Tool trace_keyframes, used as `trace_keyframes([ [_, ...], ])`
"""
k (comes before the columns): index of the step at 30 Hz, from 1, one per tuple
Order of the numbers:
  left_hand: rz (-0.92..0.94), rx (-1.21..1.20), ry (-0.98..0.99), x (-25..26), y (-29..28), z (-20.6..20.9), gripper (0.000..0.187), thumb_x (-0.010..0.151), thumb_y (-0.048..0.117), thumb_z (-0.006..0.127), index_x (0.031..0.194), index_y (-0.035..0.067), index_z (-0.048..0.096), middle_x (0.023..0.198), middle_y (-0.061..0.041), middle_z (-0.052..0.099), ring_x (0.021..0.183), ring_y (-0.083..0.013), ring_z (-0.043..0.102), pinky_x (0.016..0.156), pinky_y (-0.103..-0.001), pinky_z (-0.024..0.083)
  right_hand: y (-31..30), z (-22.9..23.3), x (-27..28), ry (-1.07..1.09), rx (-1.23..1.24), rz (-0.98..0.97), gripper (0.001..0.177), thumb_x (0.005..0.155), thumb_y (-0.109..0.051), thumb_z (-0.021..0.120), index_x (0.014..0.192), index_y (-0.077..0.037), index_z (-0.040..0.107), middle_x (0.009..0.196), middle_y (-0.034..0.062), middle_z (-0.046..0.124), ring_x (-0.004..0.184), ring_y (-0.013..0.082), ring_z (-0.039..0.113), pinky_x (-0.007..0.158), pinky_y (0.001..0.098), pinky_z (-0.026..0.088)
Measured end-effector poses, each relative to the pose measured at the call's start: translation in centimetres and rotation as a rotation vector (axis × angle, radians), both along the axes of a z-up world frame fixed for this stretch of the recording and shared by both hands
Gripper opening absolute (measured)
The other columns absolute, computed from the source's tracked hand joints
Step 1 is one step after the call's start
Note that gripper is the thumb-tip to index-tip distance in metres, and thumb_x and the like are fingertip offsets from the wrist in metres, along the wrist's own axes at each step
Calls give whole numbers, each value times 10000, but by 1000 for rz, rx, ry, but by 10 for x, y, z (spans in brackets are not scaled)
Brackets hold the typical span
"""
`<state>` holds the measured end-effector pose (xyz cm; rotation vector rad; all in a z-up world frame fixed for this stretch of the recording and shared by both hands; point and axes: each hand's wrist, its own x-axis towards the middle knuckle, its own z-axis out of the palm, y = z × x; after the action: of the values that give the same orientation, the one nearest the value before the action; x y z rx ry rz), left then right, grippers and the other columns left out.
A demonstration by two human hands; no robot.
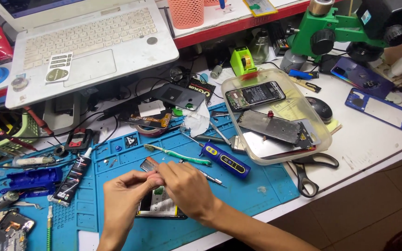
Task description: The person applies adhesive from a tube along the edges of a smartphone frame. They then wipe the tube and the phone screen with a tissue. Finally, they use a toothbrush to clean the interior of the phone chassis.
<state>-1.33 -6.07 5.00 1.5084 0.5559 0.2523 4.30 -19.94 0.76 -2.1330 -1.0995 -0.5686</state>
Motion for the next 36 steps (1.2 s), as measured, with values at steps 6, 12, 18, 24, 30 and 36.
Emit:
trace_keyframes([
  [6, 113, -103, 79, -25, 12, -16, 120, 714, -155, 830, 782, -166, 731, 809, -301, 788, 753, -331, 742, 771, -440, 704, 9, -14, -19, 77, -31, 116, 137, 1019, -62, 578, 898, -87, 518, 757, 87, 565, 605, 264, 533, 591, 386, 424],
  [12, 86, -80, 80, -38, 17, -18, 193, 705, -141, 853, 777, -107, 677, 799, -277, 791, 767, -310, 773, 709, -439, 718, 10, -2, -26, 122, -62, 206, 212, 1103, -213, 549, 932, -90, 518, 824, 109, 593, 671, 247, 552, 625, 378, 447],
  [18, -168, 32, -13, -33, 34, -13, 188, 858, 22, 721, 954, -102, 824, 829, -231, 840, 752, -294, 823, 753, -369, 730, -22, 20, 3, 392, -361, 154, 442, 931, 16, 554, 1356, -99, 585, 1280, 132, 620, 1086, 287, 604, 740, 392, 594],
  [24, -187, 161, -54, -17, 68, -5, 281, 876, 133, 792, 704, 56, 583, 587, -157, 737, 516, -176, 699, 524, -257, 597, -55, 9, 30, 518, -757, -255, 396, 951, -358, 707, 1237, -174, 503, 1167, 94, 616, 996, 356, 679, 668, 548, 593],
  [30, -270, 363, -117, 6, 88, -10, 437, 1024, 305, 615, 666, 130, 434, 579, 5, 501, 460, -121, 640, 444, -225, 483, -43, 55, 29, 792, -732, -162, 345, 993, -326, 597, 1334, -273, 589, 1160, -4, 691, 1041, 179, 702, 796, 399, 572],
  [36, -329, 448, -153, 16, 109, -25, 106, 1023, 28, 526, 1108, 13, 589, 744, -146, 642, 642, -204, 692, 560, -326, 616, -9, 71, 30, 800, 15, 173, 292, 921, -119, 696, 1192, -38, 624, 1026, 203, 754, 1008, 345, 772, 831, 468, 669],
])
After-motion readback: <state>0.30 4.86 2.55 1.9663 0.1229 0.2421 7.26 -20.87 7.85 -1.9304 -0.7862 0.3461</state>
